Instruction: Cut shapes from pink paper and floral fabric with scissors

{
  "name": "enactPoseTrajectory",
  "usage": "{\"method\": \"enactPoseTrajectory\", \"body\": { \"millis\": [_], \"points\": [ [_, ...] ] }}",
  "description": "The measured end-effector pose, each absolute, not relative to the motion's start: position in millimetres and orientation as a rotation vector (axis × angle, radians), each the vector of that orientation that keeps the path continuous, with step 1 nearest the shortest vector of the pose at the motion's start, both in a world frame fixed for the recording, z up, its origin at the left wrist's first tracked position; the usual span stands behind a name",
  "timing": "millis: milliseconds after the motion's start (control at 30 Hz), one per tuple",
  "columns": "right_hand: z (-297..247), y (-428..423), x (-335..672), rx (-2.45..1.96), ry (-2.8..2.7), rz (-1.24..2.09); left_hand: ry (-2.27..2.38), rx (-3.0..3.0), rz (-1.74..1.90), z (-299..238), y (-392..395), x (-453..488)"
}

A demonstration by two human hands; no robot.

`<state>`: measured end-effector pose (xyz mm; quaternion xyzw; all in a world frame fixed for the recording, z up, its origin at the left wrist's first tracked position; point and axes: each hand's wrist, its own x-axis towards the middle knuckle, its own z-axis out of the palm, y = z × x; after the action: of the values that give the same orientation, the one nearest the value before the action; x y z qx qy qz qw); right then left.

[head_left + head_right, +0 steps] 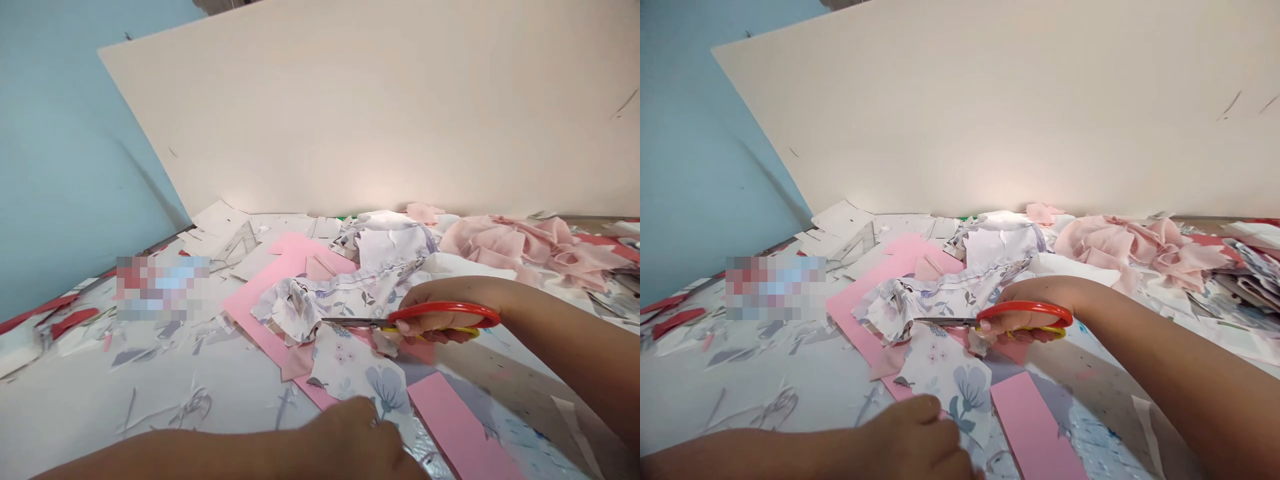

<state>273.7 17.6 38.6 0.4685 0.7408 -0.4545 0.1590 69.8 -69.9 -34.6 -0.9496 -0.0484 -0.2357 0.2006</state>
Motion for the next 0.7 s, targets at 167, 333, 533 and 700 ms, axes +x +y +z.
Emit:
{"method": "enactPoseTrajectory", "body": {
  "millis": [167, 333, 533, 700],
  "points": [
    [39, 17, 274, 1.324, 2.147, -1.286, -0.684, -2.536, -0.396, -2, -40, 36],
    [36, 19, 276, 1.320, 2.119, -1.349, -1.041, -2.710, -0.442, -8, -2, 0],
    [35, 22, 278, 1.312, 2.132, -1.389, -1.355, -2.932, -0.641, -19, 3, -7],
    [33, 28, 279, 1.262, 2.161, -1.414, -1.587, -2.941, -0.754, -16, 0, -8]
  ]
}}
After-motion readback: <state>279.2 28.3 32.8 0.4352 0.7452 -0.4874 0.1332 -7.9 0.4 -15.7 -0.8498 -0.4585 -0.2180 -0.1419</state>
